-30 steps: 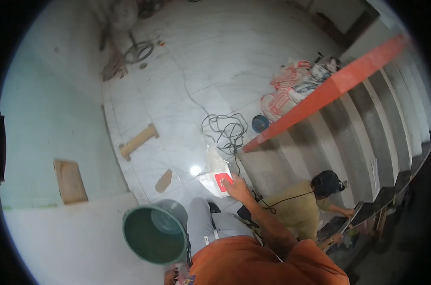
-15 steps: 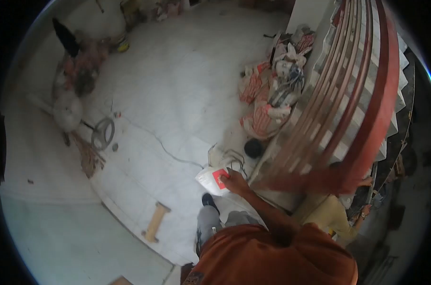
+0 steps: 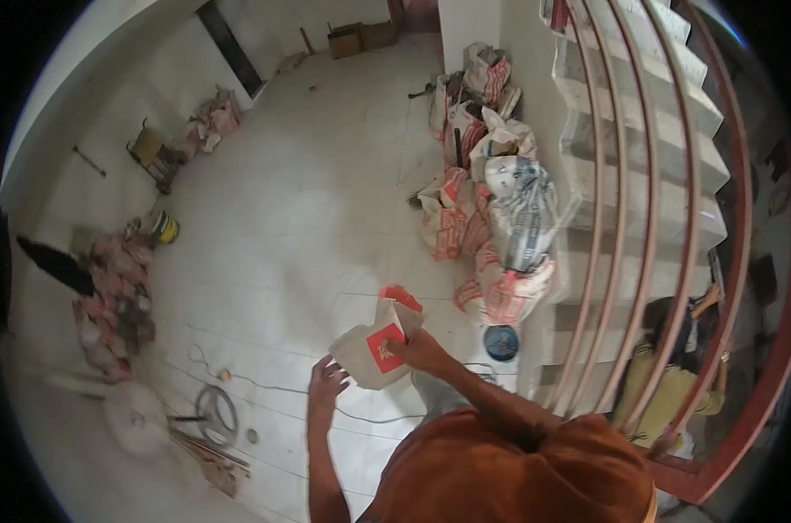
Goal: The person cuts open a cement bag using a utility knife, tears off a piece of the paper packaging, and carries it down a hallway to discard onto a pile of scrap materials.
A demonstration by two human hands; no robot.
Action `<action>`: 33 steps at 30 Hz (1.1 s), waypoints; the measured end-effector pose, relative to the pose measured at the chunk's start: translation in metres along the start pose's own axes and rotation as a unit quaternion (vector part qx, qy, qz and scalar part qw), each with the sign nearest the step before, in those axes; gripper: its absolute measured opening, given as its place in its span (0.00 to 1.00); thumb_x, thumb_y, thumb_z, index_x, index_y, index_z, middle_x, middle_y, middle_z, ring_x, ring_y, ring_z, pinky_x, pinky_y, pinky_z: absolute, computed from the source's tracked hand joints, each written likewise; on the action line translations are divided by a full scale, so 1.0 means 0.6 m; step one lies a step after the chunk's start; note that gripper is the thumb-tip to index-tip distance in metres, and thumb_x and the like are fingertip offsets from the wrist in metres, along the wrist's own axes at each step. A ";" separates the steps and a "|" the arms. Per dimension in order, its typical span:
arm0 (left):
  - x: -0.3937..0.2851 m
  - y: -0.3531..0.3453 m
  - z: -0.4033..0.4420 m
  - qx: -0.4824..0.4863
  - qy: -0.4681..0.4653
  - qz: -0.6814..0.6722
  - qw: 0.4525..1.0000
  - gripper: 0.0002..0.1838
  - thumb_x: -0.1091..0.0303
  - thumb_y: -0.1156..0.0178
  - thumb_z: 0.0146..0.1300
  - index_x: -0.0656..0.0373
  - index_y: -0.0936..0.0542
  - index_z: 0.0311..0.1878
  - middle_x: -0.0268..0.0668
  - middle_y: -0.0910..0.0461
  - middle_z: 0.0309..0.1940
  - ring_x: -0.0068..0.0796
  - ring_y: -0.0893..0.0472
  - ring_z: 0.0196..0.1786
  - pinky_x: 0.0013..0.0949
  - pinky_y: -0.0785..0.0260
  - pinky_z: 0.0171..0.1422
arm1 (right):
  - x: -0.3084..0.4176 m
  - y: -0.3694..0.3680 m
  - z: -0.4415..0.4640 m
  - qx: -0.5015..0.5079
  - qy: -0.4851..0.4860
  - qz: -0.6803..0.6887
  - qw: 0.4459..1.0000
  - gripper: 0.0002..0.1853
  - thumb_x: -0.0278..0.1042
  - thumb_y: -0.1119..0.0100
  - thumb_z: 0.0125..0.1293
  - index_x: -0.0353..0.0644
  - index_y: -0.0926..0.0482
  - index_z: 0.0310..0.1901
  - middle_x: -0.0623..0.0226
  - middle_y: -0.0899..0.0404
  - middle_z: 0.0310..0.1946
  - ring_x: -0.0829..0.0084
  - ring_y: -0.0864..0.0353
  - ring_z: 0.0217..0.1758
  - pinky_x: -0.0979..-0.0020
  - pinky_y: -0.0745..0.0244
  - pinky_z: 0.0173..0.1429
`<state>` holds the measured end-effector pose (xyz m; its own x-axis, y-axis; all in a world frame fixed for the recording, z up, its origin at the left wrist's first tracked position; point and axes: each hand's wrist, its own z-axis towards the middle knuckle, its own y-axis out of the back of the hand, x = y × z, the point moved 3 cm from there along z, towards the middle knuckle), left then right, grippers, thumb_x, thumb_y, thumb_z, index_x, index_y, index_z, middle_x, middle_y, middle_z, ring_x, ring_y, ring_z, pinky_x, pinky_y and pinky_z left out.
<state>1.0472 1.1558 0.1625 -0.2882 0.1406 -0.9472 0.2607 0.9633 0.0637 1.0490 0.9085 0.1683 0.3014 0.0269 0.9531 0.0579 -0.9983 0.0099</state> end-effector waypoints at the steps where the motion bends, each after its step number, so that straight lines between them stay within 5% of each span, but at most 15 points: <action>1: -0.016 0.007 0.044 -0.045 0.009 -0.009 0.999 0.31 0.62 0.42 0.68 0.64 0.40 0.69 0.45 0.26 0.57 0.33 0.24 0.56 0.33 0.29 0.58 | -0.048 -0.002 0.090 0.041 -0.013 0.032 0.999 0.17 0.40 0.41 0.68 0.34 0.20 0.50 0.69 0.17 0.41 0.80 0.21 0.46 0.72 0.27 0.56; 2: -0.036 0.010 0.118 -0.087 0.003 -0.028 0.996 0.29 0.68 0.42 0.67 0.64 0.38 0.68 0.44 0.25 0.56 0.31 0.24 0.55 0.29 0.29 0.57 | -0.040 -0.002 0.164 0.024 0.054 0.015 0.998 0.17 0.39 0.40 0.68 0.33 0.21 0.50 0.70 0.16 0.40 0.80 0.21 0.45 0.70 0.25 0.54; 7: -0.157 0.113 0.319 -0.129 0.003 -0.126 0.984 0.21 0.72 0.40 0.63 0.69 0.30 0.57 0.42 0.23 0.50 0.27 0.24 0.51 0.28 0.29 0.56 | 0.133 -0.037 0.424 0.117 -0.007 0.057 0.991 0.18 0.40 0.42 0.67 0.35 0.21 0.51 0.68 0.16 0.39 0.77 0.20 0.40 0.70 0.23 0.48; 10: -0.238 0.165 0.438 -0.116 -0.007 -0.118 0.986 0.23 0.78 0.45 0.64 0.68 0.31 0.62 0.43 0.26 0.57 0.32 0.23 0.56 0.34 0.26 0.60 | 0.272 -0.025 0.555 0.162 0.062 -0.059 0.983 0.21 0.45 0.41 0.66 0.35 0.22 0.51 0.57 0.16 0.39 0.70 0.19 0.43 0.65 0.24 0.51; 15: -0.287 0.262 0.677 -0.160 -0.001 -0.135 0.978 0.16 0.77 0.39 0.61 0.69 0.25 0.53 0.38 0.21 0.46 0.25 0.23 0.49 0.28 0.30 0.54 | 0.370 -0.021 0.800 0.195 0.032 -0.186 0.962 0.25 0.51 0.43 0.65 0.35 0.23 0.51 0.51 0.16 0.40 0.63 0.18 0.44 0.62 0.26 0.51; 22: -0.458 0.336 1.184 -0.017 -0.023 0.082 0.996 0.16 0.72 0.34 0.60 0.68 0.24 0.50 0.38 0.20 0.41 0.22 0.22 0.47 0.26 0.30 0.52 | 0.476 0.098 1.155 0.069 -0.002 -0.134 0.989 0.28 0.56 0.37 0.62 0.36 0.19 0.51 0.55 0.15 0.37 0.69 0.17 0.38 0.66 0.24 0.46; 28: -0.658 0.268 1.598 0.207 -0.116 0.086 0.968 0.22 0.73 0.34 0.61 0.68 0.26 0.57 0.37 0.20 0.41 0.24 0.22 0.52 0.27 0.29 0.56 | 0.605 0.255 1.362 -0.045 -0.051 -0.115 0.991 0.28 0.55 0.38 0.64 0.37 0.20 0.53 0.53 0.16 0.44 0.64 0.17 0.47 0.65 0.25 0.54; 33: -0.747 0.185 1.906 0.281 -0.055 0.098 0.953 0.22 0.74 0.37 0.63 0.67 0.26 0.60 0.41 0.20 0.49 0.27 0.22 0.55 0.29 0.31 0.61 | 0.607 0.391 1.608 -0.079 0.009 -0.087 0.993 0.31 0.59 0.38 0.64 0.37 0.21 0.55 0.54 0.16 0.47 0.64 0.18 0.51 0.65 0.26 0.57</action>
<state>2.2591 0.9381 0.2345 -0.0926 0.2496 -0.9639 0.7610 0.6420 0.0931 2.0908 0.7345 0.2257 0.2824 0.1996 0.9383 -0.0425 -0.9745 0.2201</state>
